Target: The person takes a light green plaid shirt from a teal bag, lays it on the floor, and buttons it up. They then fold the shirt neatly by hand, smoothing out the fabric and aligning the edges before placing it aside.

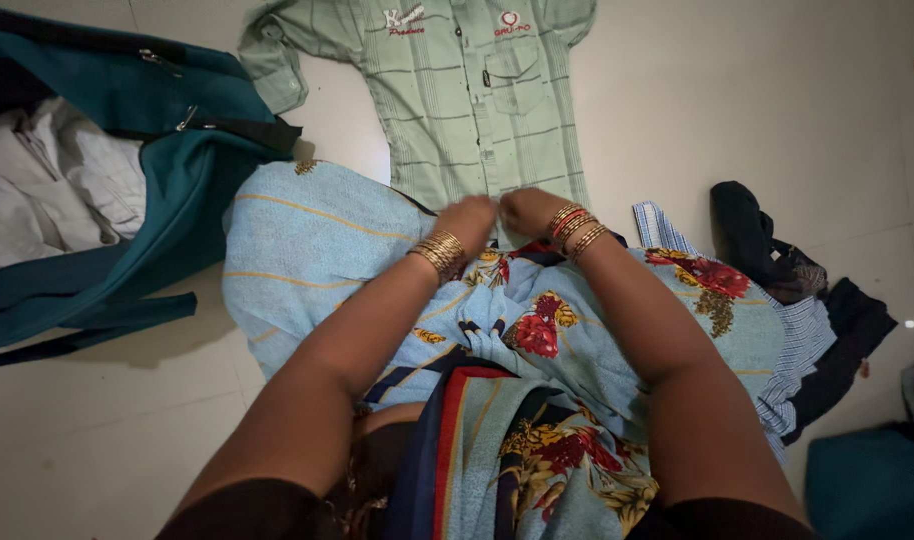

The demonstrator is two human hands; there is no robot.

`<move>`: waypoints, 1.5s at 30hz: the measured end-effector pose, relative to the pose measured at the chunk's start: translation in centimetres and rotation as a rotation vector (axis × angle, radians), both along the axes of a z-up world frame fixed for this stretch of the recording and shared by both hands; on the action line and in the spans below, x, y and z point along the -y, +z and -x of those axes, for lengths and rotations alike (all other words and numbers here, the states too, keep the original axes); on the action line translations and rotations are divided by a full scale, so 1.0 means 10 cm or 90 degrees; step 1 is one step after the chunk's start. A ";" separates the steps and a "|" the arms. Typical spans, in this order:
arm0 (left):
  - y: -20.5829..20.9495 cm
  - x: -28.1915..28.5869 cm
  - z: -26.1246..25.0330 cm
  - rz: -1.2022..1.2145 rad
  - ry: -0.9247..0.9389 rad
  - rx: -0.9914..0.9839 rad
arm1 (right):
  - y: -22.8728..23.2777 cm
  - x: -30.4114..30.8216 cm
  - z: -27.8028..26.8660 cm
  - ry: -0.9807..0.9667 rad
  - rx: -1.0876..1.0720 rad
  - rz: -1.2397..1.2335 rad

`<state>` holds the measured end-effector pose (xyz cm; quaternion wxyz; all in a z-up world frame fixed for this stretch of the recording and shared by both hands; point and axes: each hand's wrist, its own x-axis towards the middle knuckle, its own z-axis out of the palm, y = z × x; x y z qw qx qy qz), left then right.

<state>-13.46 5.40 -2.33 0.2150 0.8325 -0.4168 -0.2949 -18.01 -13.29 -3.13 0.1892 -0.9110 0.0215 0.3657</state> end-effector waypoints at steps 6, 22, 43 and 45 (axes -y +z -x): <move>0.09 -0.21 -0.62 -0.198 0.200 0.101 | 0.22 0.29 -0.09 -0.074 0.223 0.085; -0.61 -0.15 -0.46 -0.539 0.157 0.034 | 0.21 0.45 -0.06 -0.128 -0.021 0.320; -0.45 -0.27 -1.26 -0.185 0.332 0.205 | -0.22 0.71 -0.20 -0.098 0.398 0.171; -0.40 -0.18 -1.18 -0.182 0.334 0.218 | -0.25 0.66 -0.22 -0.033 0.416 0.186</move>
